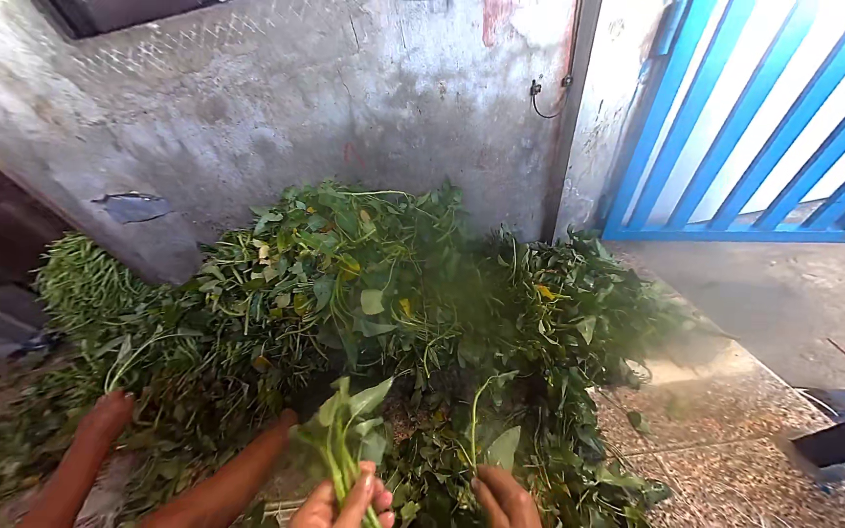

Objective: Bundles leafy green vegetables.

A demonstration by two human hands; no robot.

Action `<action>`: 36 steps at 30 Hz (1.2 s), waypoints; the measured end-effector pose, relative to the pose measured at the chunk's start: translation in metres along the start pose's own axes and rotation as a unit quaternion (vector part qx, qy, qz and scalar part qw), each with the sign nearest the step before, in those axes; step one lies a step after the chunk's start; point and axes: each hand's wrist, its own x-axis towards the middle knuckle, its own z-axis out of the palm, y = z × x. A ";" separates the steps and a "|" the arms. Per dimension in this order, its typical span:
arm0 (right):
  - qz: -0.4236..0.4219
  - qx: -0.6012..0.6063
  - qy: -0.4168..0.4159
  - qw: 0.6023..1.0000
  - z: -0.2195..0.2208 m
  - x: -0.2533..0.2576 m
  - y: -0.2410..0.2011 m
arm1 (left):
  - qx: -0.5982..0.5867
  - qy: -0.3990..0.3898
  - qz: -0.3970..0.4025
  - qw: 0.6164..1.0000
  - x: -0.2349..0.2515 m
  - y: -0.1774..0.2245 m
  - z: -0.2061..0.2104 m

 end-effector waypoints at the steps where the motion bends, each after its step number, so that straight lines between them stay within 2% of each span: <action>1: -0.036 -0.010 -0.001 0.999 0.001 -0.012 -0.016 | 0.011 0.016 -0.004 1.000 -0.001 -0.001 0.004; 4: -0.143 -0.075 -0.004 0.987 0.006 -0.043 -0.053 | 0.027 0.030 -0.012 0.999 -0.003 -0.002 0.012; 7: -0.222 -0.138 -0.003 0.965 0.014 -0.065 -0.072 | 0.029 0.004 -0.010 1.000 -0.004 -0.003 0.008; 12: -0.273 -0.186 -0.001 0.944 0.015 -0.085 -0.089 | -0.012 -0.039 0.031 0.999 -0.011 -0.003 0.001; 16: -0.278 -0.196 -0.018 0.940 0.012 -0.092 -0.095 | 0.006 -0.075 0.066 0.995 -0.012 0.000 -0.007; 19: -0.219 -0.209 -0.037 0.952 0.006 -0.096 -0.107 | 0.045 -0.103 0.066 0.992 -0.014 0.002 -0.011; 21: -0.203 -0.188 0.010 0.961 0.005 -0.094 -0.120 | 0.057 -0.126 0.065 0.988 -0.016 0.003 -0.011; 24: -0.244 -0.107 0.038 0.963 0.008 -0.078 -0.129 | 0.061 -0.160 0.070 0.983 -0.018 -0.001 -0.009; 26: -0.282 -0.056 0.054 0.956 0.017 -0.069 -0.123 | 0.058 -0.151 0.080 0.984 -0.017 -0.003 -0.008; 29: -0.314 -0.095 0.063 0.943 0.018 -0.077 -0.111 | 0.027 -0.093 0.098 0.990 -0.014 0.001 -0.009; 32: -0.297 -0.157 0.045 0.941 0.011 -0.087 -0.099 | 0.024 -0.065 0.106 0.992 -0.008 0.009 -0.017; 36: -0.250 -0.155 0.032 0.955 0.009 -0.078 -0.115 | 0.044 -0.097 0.074 0.992 -0.013 0.006 -0.012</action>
